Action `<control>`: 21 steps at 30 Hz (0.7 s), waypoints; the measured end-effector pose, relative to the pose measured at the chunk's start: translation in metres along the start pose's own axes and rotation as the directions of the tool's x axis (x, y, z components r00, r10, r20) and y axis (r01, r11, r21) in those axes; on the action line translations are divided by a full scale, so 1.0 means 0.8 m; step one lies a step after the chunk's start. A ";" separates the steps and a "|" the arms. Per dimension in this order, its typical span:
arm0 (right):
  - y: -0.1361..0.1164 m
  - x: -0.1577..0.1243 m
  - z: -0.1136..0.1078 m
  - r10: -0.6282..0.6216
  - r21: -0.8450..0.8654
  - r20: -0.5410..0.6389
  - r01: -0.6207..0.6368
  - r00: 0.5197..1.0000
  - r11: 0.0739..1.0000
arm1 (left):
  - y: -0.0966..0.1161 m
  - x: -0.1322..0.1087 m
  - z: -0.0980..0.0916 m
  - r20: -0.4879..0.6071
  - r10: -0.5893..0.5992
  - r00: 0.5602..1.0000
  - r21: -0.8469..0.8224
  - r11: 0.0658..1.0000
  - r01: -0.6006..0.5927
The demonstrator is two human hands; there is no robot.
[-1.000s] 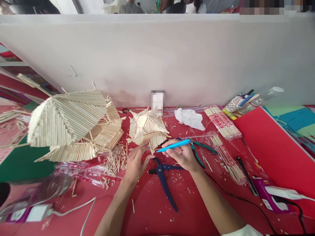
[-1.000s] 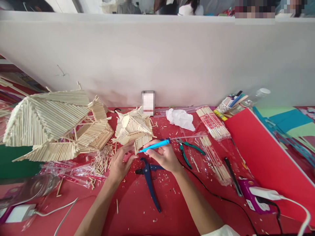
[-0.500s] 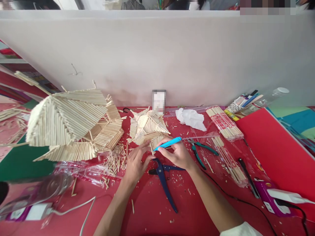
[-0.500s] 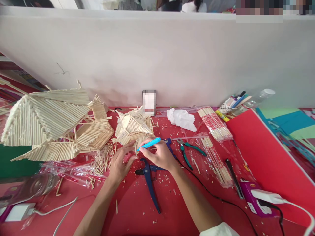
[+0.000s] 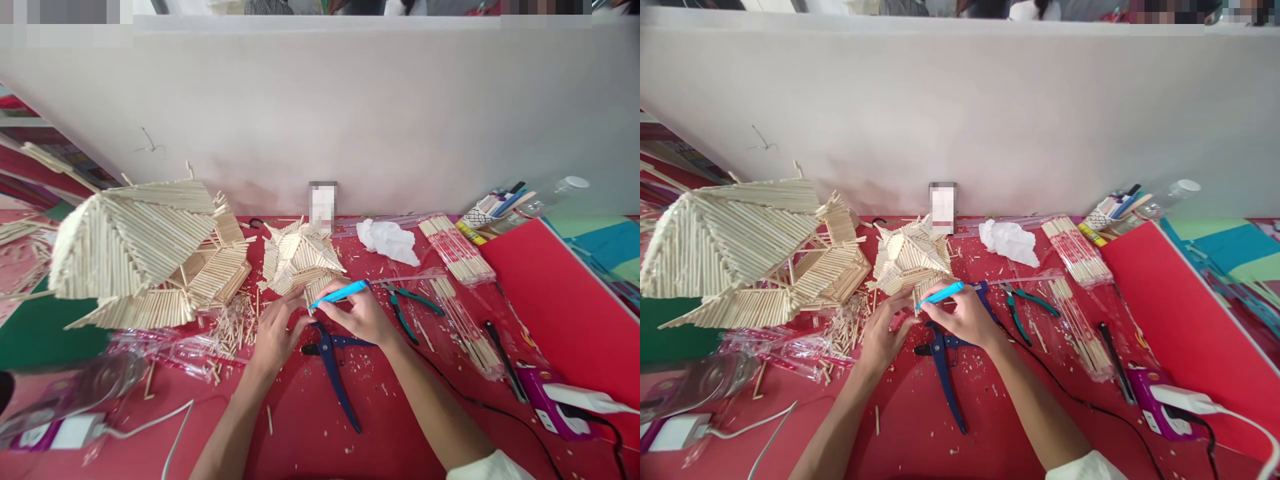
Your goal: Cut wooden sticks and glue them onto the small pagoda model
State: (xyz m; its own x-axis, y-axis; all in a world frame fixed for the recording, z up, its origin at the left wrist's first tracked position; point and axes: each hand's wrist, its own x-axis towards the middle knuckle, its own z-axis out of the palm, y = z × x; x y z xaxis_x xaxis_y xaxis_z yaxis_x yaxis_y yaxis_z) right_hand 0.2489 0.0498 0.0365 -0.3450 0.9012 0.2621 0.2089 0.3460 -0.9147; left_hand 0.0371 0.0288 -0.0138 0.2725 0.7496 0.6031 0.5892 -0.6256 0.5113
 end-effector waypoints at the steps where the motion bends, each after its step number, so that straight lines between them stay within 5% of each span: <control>1: 0.000 0.000 0.000 0.004 0.001 0.002 -0.004 1.000 1.000 | 0.000 0.000 0.000 0.000 0.001 1.000 0.001 1.000 -0.001; 21: -0.002 0.000 -0.001 0.019 -0.005 0.011 -0.019 1.000 1.000 | 0.000 0.000 0.000 0.006 -0.011 1.000 -0.003 1.000 0.011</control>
State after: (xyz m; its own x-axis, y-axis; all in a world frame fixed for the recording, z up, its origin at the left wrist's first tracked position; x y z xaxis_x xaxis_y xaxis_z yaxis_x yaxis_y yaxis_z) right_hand 0.2493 0.0495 0.0383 -0.3514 0.9045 0.2416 0.2199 0.3306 -0.9178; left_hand 0.0368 0.0286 -0.0139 0.2704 0.7579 0.5937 0.5900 -0.6177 0.5200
